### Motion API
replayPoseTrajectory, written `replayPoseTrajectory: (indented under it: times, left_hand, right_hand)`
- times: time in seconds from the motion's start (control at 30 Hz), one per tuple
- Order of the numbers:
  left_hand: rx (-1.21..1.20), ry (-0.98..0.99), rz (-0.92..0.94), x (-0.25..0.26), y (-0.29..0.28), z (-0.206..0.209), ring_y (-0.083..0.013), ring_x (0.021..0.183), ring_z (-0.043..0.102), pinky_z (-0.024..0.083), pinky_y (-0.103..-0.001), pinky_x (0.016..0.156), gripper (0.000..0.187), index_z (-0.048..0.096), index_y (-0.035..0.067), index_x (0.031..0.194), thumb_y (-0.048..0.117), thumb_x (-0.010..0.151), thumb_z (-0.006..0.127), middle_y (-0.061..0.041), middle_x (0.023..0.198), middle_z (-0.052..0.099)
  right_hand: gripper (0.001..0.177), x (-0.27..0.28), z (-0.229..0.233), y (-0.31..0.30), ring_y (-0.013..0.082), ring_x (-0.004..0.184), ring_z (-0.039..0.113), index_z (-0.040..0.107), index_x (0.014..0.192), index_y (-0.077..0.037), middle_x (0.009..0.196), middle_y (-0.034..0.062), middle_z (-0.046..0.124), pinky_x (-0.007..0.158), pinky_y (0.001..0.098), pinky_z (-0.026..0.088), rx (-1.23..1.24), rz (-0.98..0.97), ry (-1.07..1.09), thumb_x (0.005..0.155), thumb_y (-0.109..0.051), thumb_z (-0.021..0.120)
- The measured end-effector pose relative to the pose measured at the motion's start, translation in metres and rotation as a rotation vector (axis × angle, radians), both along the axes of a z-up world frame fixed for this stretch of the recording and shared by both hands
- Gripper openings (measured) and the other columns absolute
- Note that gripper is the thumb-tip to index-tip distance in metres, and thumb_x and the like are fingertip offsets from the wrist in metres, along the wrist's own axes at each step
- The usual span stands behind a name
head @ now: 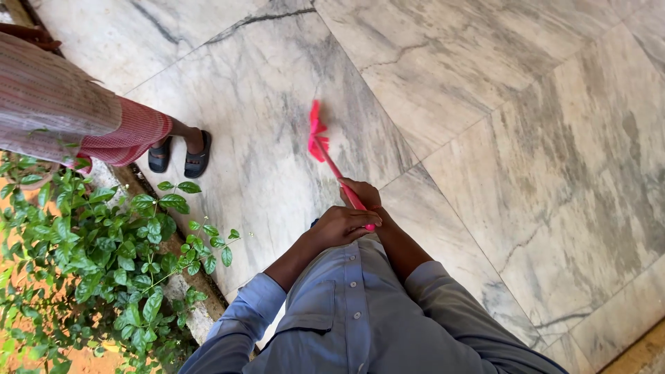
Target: Sweeping the marble floor in an entryway using a pink handheld brush.
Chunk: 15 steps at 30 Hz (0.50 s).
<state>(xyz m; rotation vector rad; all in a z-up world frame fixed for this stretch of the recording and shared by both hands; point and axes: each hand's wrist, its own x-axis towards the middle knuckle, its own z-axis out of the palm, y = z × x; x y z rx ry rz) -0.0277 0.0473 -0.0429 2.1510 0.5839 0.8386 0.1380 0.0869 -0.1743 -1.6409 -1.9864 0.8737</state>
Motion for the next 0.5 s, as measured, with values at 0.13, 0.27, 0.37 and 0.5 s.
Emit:
replayPoseTrajectory:
  times: [0.13, 0.27, 0.37, 0.5]
  left_hand:
    - [-0.198, 0.075, 0.134, -0.013, 0.024, 0.004, -0.0219, 0.08, 0.075, 0.061, -0.032, 0.07, 0.03, 0.075, 0.016, 0.117, 0.022, 0.088, 0.078, -0.002, 0.117, 0.077]
    - [-0.18, 0.138, 0.172, -0.015, 0.059, 0.016, -0.0194, 0.075, 0.076, 0.061, -0.03, 0.066, 0.031, 0.077, 0.02, 0.116, 0.021, 0.085, 0.078, 0.0, 0.116, 0.077]
    - [-0.108, 0.138, 0.169, -0.007, 0.082, 0.003, -0.0199, 0.08, 0.076, 0.059, -0.031, 0.067, 0.033, 0.077, 0.022, 0.117, 0.02, 0.084, 0.078, 0.003, 0.118, 0.077]
    - [-0.057, 0.17, 0.117, 0.011, 0.112, -0.009, -0.0193, 0.082, 0.077, 0.058, -0.031, 0.065, 0.039, 0.078, 0.025, 0.12, 0.021, 0.081, 0.076, 0.006, 0.118, 0.076]
  right_hand:
    - [0.034, -0.033, 0.015, 0.034, 0.0331, 0.082, 0.073, 0.064, 0.126, -0.019, 0.09, 0.0102, 0.075, 0.066, 0.0464, 0.057, 0.08, 0.201, 0.012, 0.097, -0.035, 0.061]
    - [0.04, -0.026, 0.014, 0.068, 0.0348, 0.078, 0.072, 0.066, 0.126, -0.022, 0.088, 0.0104, 0.075, 0.065, 0.0494, 0.056, -0.084, 0.193, -0.094, 0.09, -0.037, 0.064]
    - [0.038, -0.001, -0.003, 0.086, 0.037, 0.079, 0.072, 0.065, 0.124, -0.02, 0.086, 0.0131, 0.075, 0.067, 0.0512, 0.056, -0.095, 0.119, -0.171, 0.091, -0.039, 0.064]
    - [0.045, 0.045, -0.026, 0.105, 0.039, 0.081, 0.074, 0.06, 0.13, -0.02, 0.086, 0.0169, 0.075, 0.07, 0.052, 0.058, -0.109, -0.064, -0.379, 0.093, -0.045, 0.063]
